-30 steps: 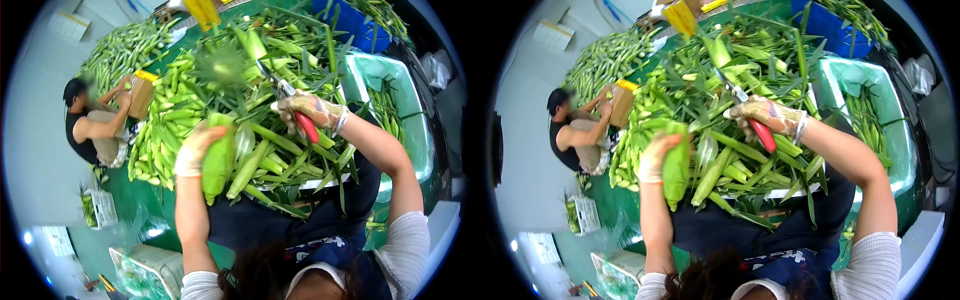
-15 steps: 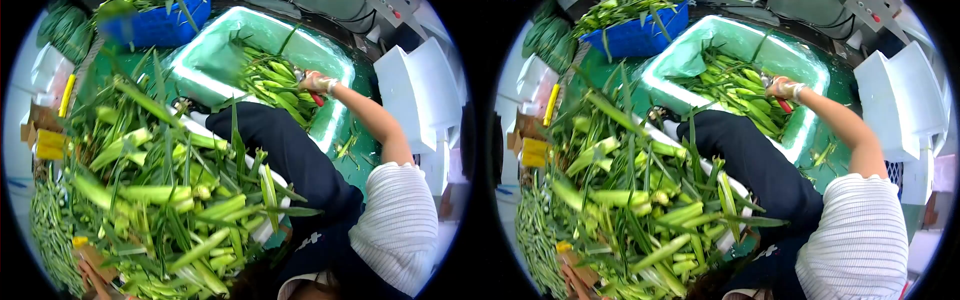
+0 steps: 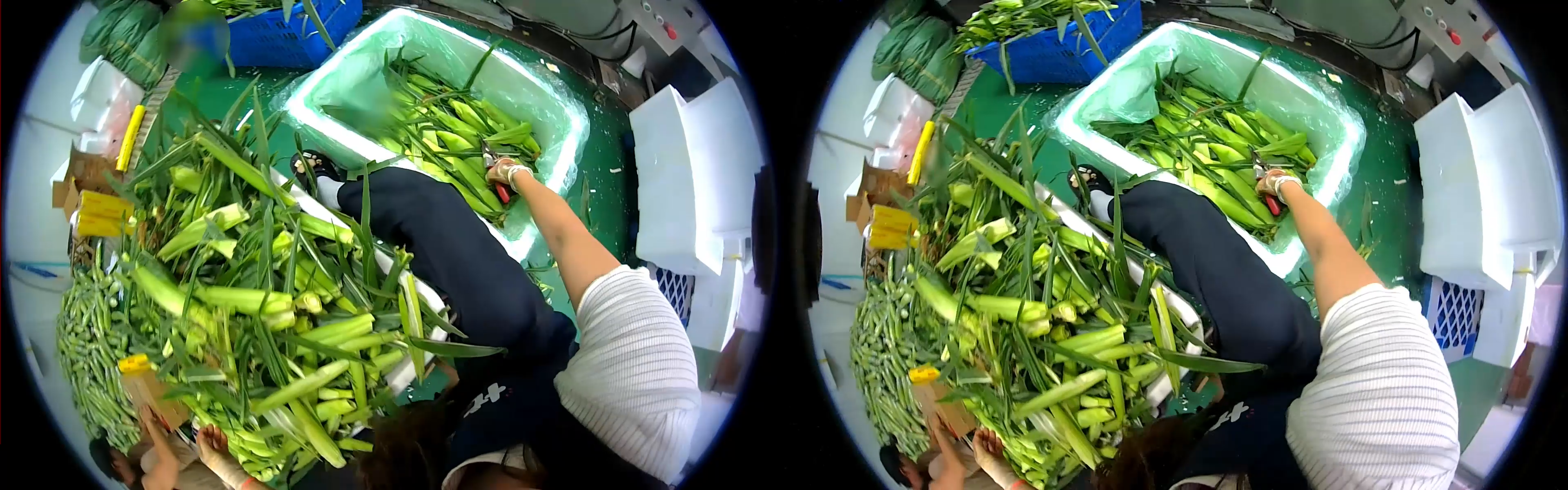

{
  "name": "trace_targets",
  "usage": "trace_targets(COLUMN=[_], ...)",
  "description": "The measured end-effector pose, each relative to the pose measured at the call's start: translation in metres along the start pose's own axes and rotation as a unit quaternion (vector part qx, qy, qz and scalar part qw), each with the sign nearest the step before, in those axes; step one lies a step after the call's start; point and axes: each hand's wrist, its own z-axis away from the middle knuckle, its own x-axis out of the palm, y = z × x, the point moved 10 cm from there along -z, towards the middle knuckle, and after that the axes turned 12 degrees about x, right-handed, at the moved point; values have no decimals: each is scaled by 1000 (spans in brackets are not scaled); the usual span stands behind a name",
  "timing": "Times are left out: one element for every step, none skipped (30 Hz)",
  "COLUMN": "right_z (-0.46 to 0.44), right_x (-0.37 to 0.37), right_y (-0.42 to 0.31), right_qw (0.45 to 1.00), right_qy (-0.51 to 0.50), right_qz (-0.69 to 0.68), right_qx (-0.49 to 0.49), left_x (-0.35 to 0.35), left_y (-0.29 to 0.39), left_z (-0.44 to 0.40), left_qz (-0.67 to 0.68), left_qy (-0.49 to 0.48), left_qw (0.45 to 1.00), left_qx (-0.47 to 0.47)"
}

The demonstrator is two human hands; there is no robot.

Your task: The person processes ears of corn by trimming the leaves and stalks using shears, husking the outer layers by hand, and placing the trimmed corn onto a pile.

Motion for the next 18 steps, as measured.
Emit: trace_targets(right_z=[6, 14, 23, 31, 27, 58, 57, 60, 91, 142, 179, 215, 253, 285, 323, 362, 402, 425], right_x=[-9, -21, -29, -39, -42, -67, -83, -101, -126, -166, -192, -207, -231, -251, -264, -276, -287, -291], right_y=[3, 5, 3, 4, 5, 4, 0, -8, -22, -36, -43, -52, -68, -84, -108, -130, -148, -167], right_qw=[999, 995, 987, 973, 954, 928, 917, 900, 888, 870, 858, 845, 849, 846, 828, 795, 752, 711], right_qy=[12, 21, 12, -8, -45, -28, -4, 20, -11, -39, -70, -105, -66, -25, -14, -3, 5, -41], right_qz=[-41, -96, -161, -229, -294, -370, -394, -416, -415, -412, -439, -462, -426, -388, -335, -285, -243, -260], right_qx=[-5, -13, -25, -34, -40, -13, -69, -127, -197, -268, -259, -248, -305, -364, -450, -535, -613, -652], left_x=[6, 17, 23, 19, 11, 20, 24, 32, 52, 79, 118, 170, 231, 285, 333, 377, 412, 439], left_y=[15, 30, 44, 52, 53, 63, 70, 80, 92, 105, 123, 143, 176, 197, 217, 238, 245, 254], left_z=[16, 29, 32, 36, 28, 29, 31, 34, 37, 41, 52, 75, 107, 137, 171, 200, 222, 235], left_qz=[-33, -63, -64, -70, -60, -60, -83, -106, -133, -159, -164, -173, -267, -281, -286, -251, -263, -269], left_qy=[54, 111, 125, 135, 90, 60, 79, 100, 77, 55, 31, 9, -47, -78, -121, -198, -255, -274], left_qw=[998, 991, 988, 985, 989, 992, 988, 982, 980, 976, 964, 947, 890, 887, 822, 781, 715, 707], left_qx=[23, 48, 69, 85, 97, 98, 108, 117, 126, 136, 206, 270, 366, 357, 477, 537, 595, 594])
